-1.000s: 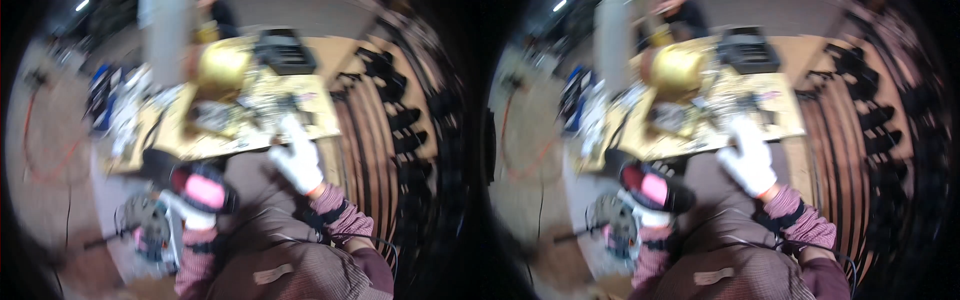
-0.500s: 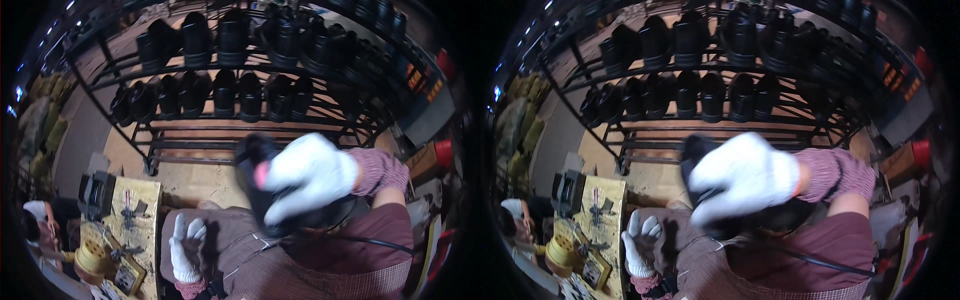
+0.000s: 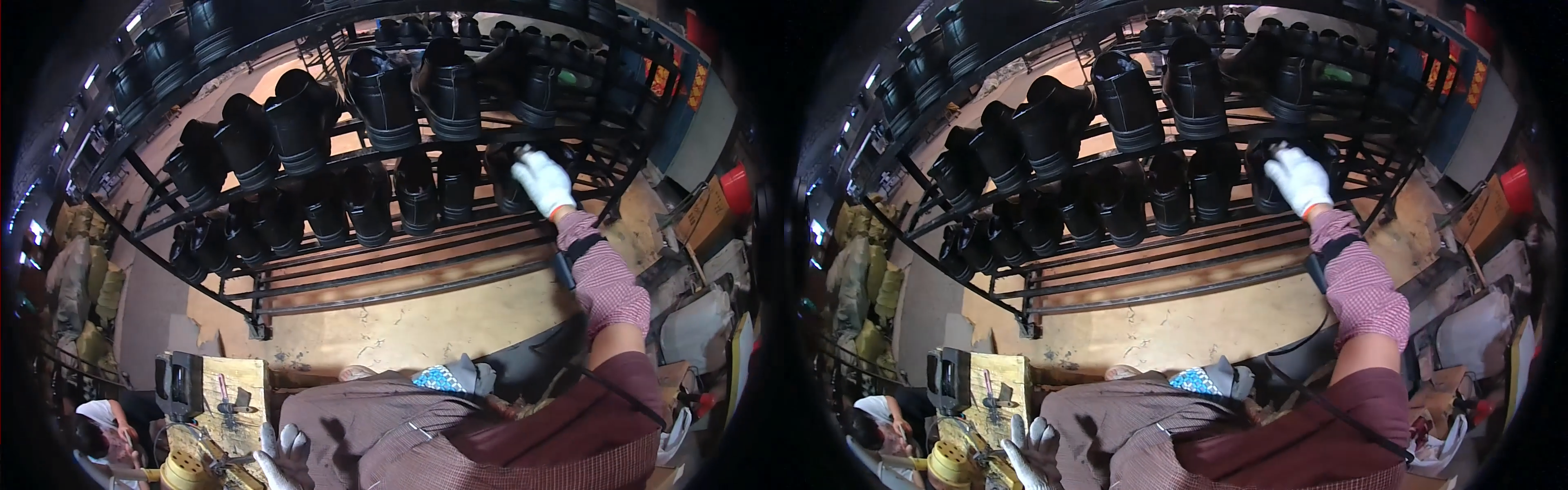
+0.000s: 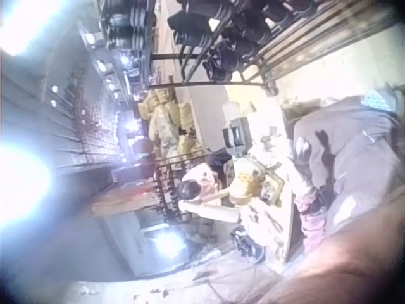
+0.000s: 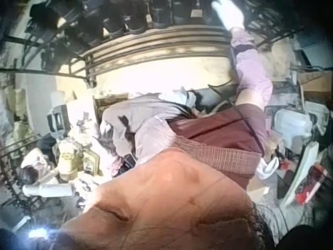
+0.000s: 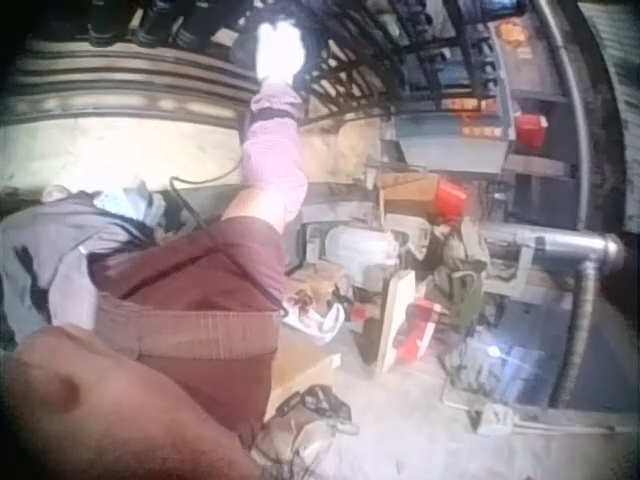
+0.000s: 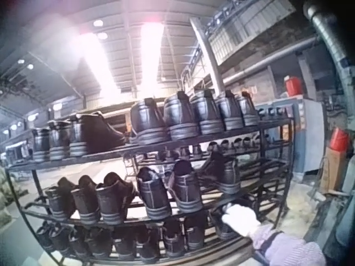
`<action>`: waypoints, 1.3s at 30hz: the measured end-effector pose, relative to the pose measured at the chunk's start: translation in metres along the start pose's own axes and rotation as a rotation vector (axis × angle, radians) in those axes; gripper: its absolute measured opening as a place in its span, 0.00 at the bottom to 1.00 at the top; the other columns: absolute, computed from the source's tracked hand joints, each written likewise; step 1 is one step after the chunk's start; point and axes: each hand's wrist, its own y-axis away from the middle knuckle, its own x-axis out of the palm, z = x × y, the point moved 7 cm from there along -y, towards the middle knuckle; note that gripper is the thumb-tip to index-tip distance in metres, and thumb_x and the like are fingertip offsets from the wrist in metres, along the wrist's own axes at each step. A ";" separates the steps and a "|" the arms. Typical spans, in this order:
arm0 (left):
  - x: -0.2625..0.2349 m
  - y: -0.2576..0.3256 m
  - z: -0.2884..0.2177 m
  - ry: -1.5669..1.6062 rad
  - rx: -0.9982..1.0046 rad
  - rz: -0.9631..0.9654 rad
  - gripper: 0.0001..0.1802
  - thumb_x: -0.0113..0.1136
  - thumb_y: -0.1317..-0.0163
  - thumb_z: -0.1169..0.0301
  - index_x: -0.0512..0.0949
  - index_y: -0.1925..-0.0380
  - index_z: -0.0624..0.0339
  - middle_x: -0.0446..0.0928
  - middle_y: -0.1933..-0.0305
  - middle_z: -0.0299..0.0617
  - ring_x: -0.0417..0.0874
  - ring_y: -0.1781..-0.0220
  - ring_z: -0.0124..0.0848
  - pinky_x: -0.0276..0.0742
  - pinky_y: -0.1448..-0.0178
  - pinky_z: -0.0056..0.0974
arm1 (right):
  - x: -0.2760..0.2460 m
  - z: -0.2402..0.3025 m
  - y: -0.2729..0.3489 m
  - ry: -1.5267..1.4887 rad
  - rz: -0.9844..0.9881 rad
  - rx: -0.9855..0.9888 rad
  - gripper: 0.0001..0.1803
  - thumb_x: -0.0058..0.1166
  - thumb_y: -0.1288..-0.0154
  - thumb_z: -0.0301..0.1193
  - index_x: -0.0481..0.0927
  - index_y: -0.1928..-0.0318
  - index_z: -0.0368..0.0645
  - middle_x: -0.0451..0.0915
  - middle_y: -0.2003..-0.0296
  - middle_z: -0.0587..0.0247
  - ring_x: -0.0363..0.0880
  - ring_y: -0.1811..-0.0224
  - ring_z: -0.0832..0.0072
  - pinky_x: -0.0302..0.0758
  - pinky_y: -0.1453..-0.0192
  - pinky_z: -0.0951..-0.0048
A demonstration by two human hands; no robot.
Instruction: Cleaning and inspecting newly manufactured shoes in a factory setting.
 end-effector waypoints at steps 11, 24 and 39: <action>0.024 -0.010 0.011 0.022 0.028 0.040 0.48 0.44 0.25 0.33 0.59 0.21 0.60 0.77 0.36 0.59 0.83 0.41 0.49 0.78 0.32 0.55 | -0.013 -0.082 0.002 0.649 0.219 0.202 0.26 0.69 0.40 0.45 0.86 0.45 0.45 0.71 0.29 0.55 0.55 0.20 0.49 0.53 0.18 0.43; -0.041 0.040 0.049 0.366 0.074 -0.070 0.43 0.48 0.26 0.34 0.61 0.22 0.49 0.78 0.35 0.54 0.82 0.40 0.43 0.77 0.33 0.50 | -0.011 0.211 0.100 -0.342 0.852 -0.209 0.21 0.63 0.39 0.49 0.87 0.69 0.42 0.83 0.72 0.48 0.83 0.67 0.50 0.78 0.59 0.55; -0.149 0.086 0.077 0.983 0.531 -0.423 0.63 0.41 0.45 0.14 0.64 0.26 0.55 0.70 0.29 0.57 0.73 0.30 0.55 0.67 0.25 0.65 | -0.180 0.571 0.305 -1.404 0.676 -2.008 0.29 0.68 0.48 0.44 0.84 0.49 0.39 0.80 0.47 0.49 0.78 0.43 0.46 0.76 0.39 0.46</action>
